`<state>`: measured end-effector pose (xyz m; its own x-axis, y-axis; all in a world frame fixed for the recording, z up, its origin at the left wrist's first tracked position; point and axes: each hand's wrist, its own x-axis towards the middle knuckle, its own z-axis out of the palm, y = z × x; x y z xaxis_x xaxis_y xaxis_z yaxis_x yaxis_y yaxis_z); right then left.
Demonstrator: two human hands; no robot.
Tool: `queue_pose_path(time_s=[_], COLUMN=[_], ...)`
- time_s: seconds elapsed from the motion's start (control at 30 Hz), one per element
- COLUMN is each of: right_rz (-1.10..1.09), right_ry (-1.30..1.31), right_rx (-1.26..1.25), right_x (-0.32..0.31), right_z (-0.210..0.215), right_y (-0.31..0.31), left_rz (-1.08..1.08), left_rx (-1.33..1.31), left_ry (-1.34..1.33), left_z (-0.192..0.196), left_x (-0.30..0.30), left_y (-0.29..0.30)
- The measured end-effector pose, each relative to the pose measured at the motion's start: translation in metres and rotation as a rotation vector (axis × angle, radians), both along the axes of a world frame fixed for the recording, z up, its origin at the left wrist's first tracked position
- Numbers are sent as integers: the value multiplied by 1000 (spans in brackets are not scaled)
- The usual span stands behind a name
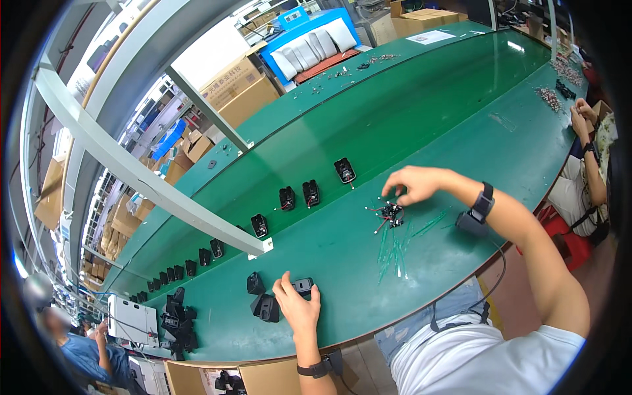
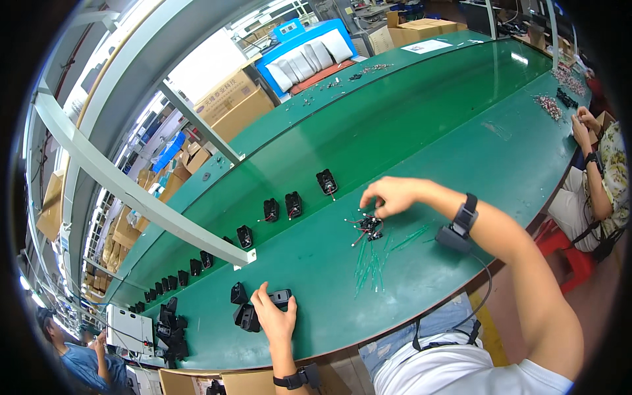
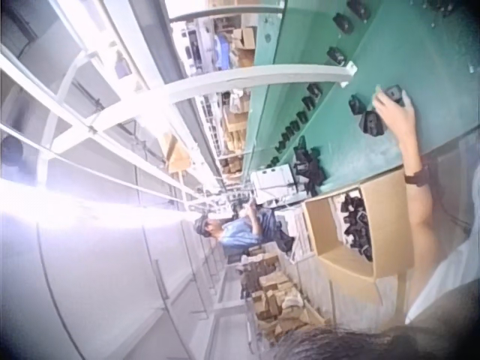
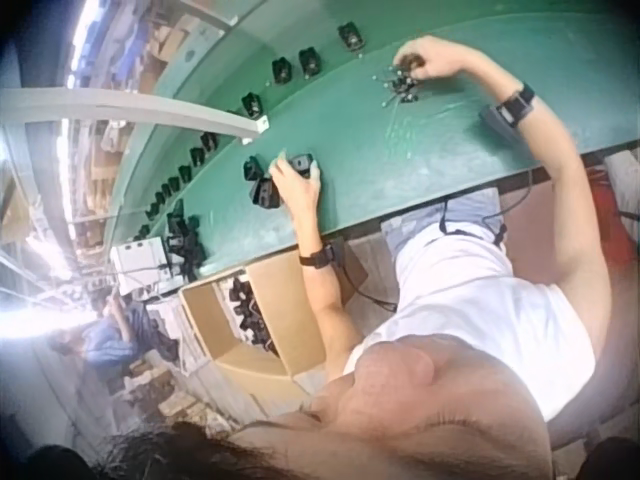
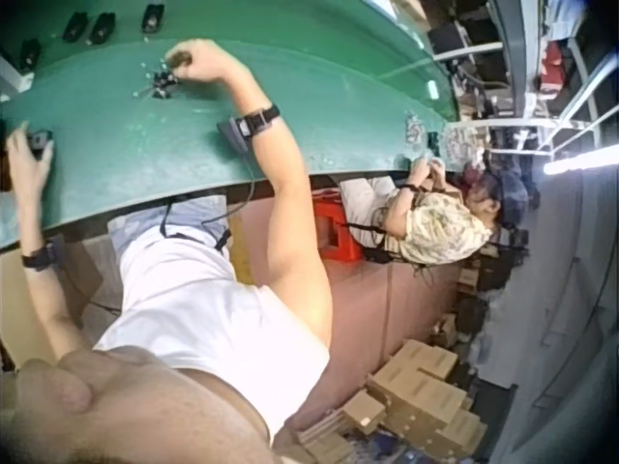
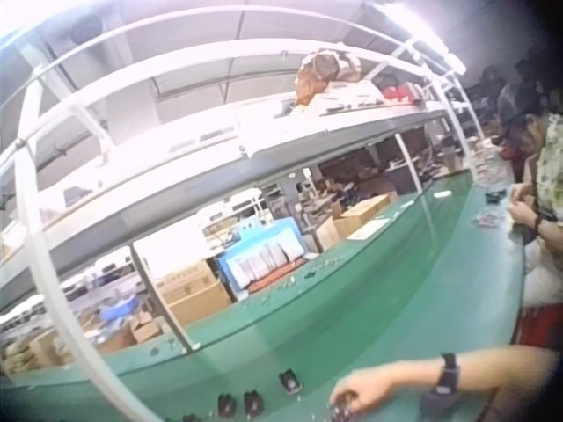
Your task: The person assembles small black electronic devices by inserting wires and components into the housings. They pick up a device, insert a wire, and place it on the green table, repeating this process for multiple units.
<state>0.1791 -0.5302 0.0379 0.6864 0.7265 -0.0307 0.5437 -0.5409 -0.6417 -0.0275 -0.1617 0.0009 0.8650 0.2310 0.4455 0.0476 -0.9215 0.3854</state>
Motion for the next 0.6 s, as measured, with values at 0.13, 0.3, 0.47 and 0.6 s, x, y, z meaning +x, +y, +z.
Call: queue_pose_path(time_s=[0.13,0.3,0.47,0.6], right_rz=[-43,-209,-371,-439], right_ry=[-210,-106,368,510], right_rx=[115,448,779,845], right_x=[-35,-36,-43,-47], right_z=[-27,-53,-43,-44], right_y=[-10,-4,-2,-13], left_rz=[33,-48,-430,-661], left_rx=[23,-65,-964,-1532], left_ry=[134,147,84,19], left_z=[-17,2,11,26], left_x=[7,14,25,51], left_y=[11,-3,-37,-70])
